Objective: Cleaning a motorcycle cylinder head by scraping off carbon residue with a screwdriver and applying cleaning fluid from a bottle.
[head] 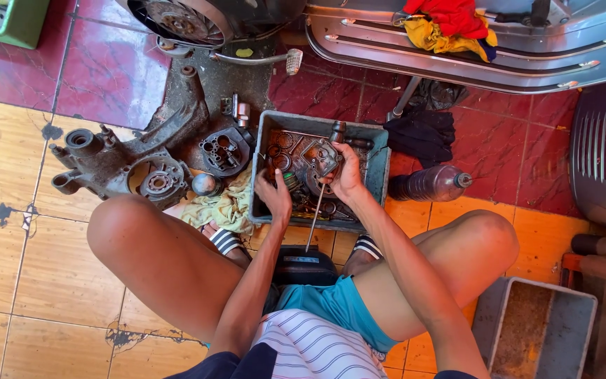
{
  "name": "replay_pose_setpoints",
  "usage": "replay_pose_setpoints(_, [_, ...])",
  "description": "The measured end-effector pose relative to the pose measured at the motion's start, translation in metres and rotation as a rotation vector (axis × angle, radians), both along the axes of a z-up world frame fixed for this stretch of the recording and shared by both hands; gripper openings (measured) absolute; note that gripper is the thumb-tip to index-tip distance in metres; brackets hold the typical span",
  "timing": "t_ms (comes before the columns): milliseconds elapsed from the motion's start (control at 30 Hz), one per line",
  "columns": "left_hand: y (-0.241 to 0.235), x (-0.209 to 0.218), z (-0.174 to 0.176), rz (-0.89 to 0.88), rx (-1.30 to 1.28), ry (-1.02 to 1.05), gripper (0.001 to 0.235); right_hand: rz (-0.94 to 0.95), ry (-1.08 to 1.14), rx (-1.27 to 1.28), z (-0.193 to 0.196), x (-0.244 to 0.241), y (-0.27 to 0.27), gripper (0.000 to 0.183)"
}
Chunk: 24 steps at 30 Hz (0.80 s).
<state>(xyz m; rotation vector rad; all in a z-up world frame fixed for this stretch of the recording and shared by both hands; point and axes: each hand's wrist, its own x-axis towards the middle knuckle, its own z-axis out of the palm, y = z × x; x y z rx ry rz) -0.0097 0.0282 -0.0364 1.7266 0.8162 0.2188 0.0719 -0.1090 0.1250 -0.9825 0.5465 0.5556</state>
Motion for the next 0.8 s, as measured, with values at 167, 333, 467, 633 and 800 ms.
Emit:
replay_pose_setpoints(167, [0.005, 0.018, 0.079, -0.343, -0.131, -0.515, 0.077, -0.009, 0.002, -0.033, -0.003, 0.003, 0.001, 0.039])
replay_pose_setpoints(333, [-0.003, 0.026, 0.108, -0.63, -0.137, -0.678, 0.126, -0.002, 0.021, -0.101, -0.005, 0.002, 0.005, 0.038])
replay_pose_setpoints(467, [-0.006, 0.024, 0.103, -0.524, -0.168, -0.636, 0.098, -0.03, 0.026, -0.095, -0.023, 0.0, 0.012, 0.035])
replay_pose_setpoints(633, [-0.004, 0.027, 0.093, -0.364, -0.148, -0.661, 0.086, -0.117, -0.048, -0.072, -0.081, -0.006, 0.01, 0.047])
replay_pose_setpoints(800, [0.006, 0.029, 0.095, -0.203, -0.143, -0.6, 0.083, 0.014, -0.214, -0.424, -0.105, 0.003, -0.002, 0.029])
